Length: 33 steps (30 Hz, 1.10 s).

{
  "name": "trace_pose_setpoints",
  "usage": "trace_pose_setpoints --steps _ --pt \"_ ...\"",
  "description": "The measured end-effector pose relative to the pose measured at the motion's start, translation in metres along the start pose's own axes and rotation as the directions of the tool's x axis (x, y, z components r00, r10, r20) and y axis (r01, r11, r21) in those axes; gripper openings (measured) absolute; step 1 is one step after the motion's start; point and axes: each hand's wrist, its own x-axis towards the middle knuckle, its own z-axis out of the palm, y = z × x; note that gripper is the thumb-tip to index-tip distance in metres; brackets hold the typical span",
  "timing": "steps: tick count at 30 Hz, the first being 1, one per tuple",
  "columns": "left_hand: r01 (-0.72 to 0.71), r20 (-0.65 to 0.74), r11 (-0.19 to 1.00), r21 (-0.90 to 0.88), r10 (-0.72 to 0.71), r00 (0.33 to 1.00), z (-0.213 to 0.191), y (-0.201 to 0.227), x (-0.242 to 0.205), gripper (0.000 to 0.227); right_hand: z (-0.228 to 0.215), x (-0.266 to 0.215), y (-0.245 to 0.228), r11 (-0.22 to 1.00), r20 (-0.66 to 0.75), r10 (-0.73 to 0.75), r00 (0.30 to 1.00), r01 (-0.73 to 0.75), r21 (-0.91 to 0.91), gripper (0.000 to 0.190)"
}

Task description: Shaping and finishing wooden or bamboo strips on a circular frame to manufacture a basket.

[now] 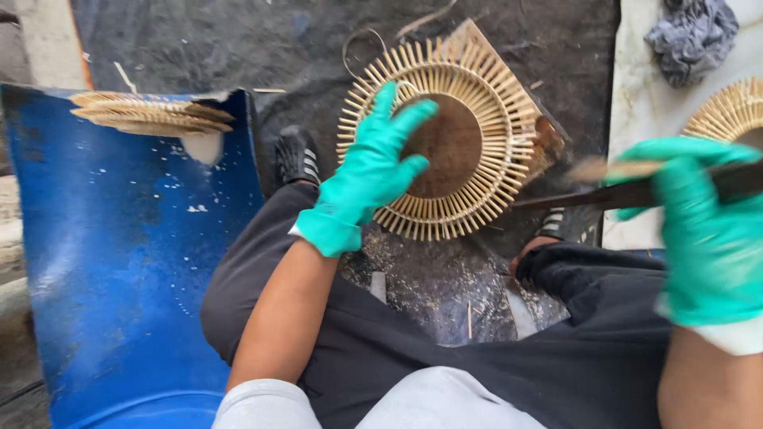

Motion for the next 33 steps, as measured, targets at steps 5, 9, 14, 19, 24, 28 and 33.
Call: trace_pose_setpoints --steps 5,9,14,19,24,28,33 --pt "0.069 -0.289 0.983 -0.168 -0.116 0.950 -0.022 -0.035 -0.007 0.068 -0.040 0.043 0.048 0.997 -0.120 0.030 0.992 -0.039 -0.071 0.029" --pt "0.175 -0.255 0.974 -0.141 -0.207 0.945 -0.018 -0.001 -0.006 0.077 -0.031 0.062 0.036 0.967 -0.068 0.000 0.998 -0.018 -0.254 0.034" --pt "0.264 -0.032 0.949 0.174 -0.263 0.964 0.005 0.042 -0.004 0.115 0.020 0.068 0.001 0.986 0.034 -0.166 0.985 0.166 0.015 0.031" --pt "0.309 0.011 0.937 0.163 -0.315 0.949 0.006 0.046 0.002 0.116 0.044 0.067 0.001 0.976 -0.043 -0.182 0.982 0.186 0.112 0.021" --pt "0.274 -0.010 0.950 0.148 -0.275 0.961 0.011 0.039 0.006 0.117 0.049 0.062 -0.008 0.978 -0.033 -0.188 0.982 0.190 0.086 0.020" --pt "0.239 0.004 0.960 0.147 -0.242 0.970 0.015 0.033 0.006 0.116 0.049 0.059 -0.008 0.976 -0.043 -0.192 0.980 0.195 0.094 0.021" --pt "0.246 -0.011 0.964 0.102 -0.246 0.969 0.009 0.035 0.004 0.115 0.040 0.054 -0.016 0.989 0.016 -0.149 0.989 0.149 0.016 0.019"
